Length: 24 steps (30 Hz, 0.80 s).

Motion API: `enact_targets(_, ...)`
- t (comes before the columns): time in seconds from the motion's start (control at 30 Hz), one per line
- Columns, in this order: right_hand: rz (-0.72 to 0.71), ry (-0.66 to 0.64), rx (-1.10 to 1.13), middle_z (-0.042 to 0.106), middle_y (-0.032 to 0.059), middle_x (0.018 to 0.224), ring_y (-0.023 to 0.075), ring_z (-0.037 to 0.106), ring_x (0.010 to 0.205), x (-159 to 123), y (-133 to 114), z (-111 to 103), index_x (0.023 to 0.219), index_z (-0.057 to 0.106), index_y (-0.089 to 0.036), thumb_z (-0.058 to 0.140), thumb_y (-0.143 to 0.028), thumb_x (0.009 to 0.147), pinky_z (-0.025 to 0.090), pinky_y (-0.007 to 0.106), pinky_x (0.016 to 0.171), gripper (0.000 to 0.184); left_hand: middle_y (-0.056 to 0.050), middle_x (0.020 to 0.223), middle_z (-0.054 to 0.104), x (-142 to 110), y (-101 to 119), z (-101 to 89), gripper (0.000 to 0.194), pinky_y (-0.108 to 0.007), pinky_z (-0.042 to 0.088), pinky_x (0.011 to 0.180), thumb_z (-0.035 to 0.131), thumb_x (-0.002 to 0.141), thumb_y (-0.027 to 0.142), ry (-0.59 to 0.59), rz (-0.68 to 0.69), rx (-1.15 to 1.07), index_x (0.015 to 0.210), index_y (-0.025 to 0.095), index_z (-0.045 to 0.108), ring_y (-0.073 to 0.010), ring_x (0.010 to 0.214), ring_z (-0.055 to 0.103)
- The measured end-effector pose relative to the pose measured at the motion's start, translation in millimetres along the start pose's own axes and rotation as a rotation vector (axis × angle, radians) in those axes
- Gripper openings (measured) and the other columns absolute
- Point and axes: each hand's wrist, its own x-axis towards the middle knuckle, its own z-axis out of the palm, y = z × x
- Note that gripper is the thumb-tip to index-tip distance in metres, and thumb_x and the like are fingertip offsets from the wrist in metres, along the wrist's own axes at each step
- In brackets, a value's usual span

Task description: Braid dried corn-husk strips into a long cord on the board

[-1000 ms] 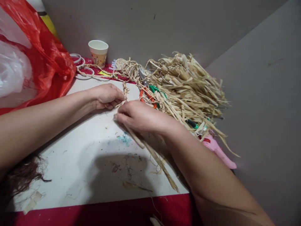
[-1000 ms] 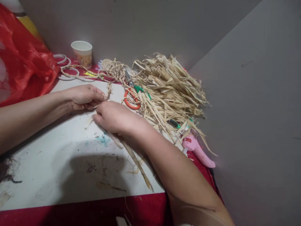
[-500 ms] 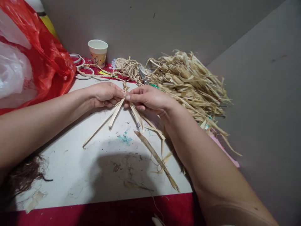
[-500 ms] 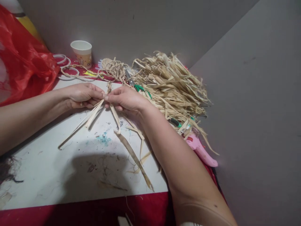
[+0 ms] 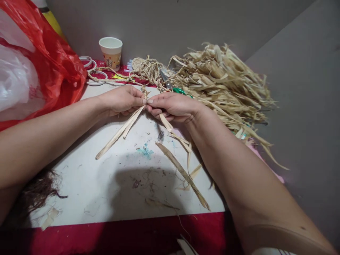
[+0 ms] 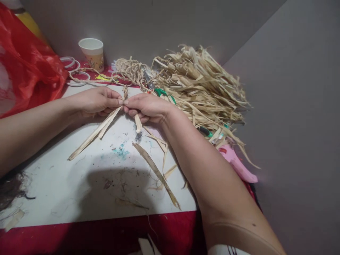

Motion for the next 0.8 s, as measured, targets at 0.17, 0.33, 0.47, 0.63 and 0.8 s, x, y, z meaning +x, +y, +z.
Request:
enact_targets(0.17,-0.003,0.028,0.080,0.029,-0.0079,0.044,0.0010,0.017,0.031,5,3,3,0.064,0.045,-0.015,0.047,-0.020,0.089,0.010,0.013,0.028,0.026,0.006,0.047,0.033,1,0,-2.3,0.013,-0.021,0.014,0.046,0.054,0.083,0.021,-0.038,-0.004,0.028,0.073,0.014,0.058,-0.0007,0.038,0.024)
enact_targets(0.33,-0.022,0.133,0.009,0.032,-0.0055,0.040,0.0015,0.018,0.029,6,4,6,0.056,0.045,-0.015,0.046,-0.012,0.083,0.010,0.015,0.027,0.027,0.005,0.050,0.035,3,-3,-4.5,0.013,-0.022,0.017,0.047,0.055,0.081,0.022,-0.034,-0.018,0.148,0.073,0.014,0.060,-0.0017,0.039,0.026)
enact_targets(0.47,-0.032,0.174,-0.042,0.033,-0.0048,0.038,0.0014,0.019,0.028,8,6,9,0.052,0.046,-0.015,0.049,-0.010,0.079,0.011,0.016,0.029,0.027,0.004,0.050,0.039,1,-1,-7.1,0.013,-0.022,0.021,0.050,0.058,0.076,0.024,0.063,0.004,0.384,0.068,0.014,0.060,-0.0034,0.043,0.032)
enact_targets(0.63,-0.036,0.261,-0.091,0.033,-0.0043,0.037,0.0022,0.020,0.028,9,6,16,0.050,0.046,-0.016,0.049,-0.008,0.077,0.011,0.019,0.029,0.028,0.004,0.050,0.043,-6,6,-1.4,0.016,-0.022,0.028,0.057,0.058,0.070,0.026,0.318,0.146,0.685,0.066,0.012,0.065,-0.0080,0.055,0.043)
enact_targets(0.8,-0.037,0.254,-0.003,0.030,-0.0057,0.037,0.0016,0.016,0.029,9,6,17,0.056,0.050,-0.013,0.047,-0.008,0.076,0.009,0.017,0.029,0.021,0.000,0.055,0.055,-16,7,17.9,0.016,-0.026,0.032,0.057,0.054,0.071,0.022,0.475,0.316,0.813,0.066,0.015,0.067,-0.0122,0.060,0.047)
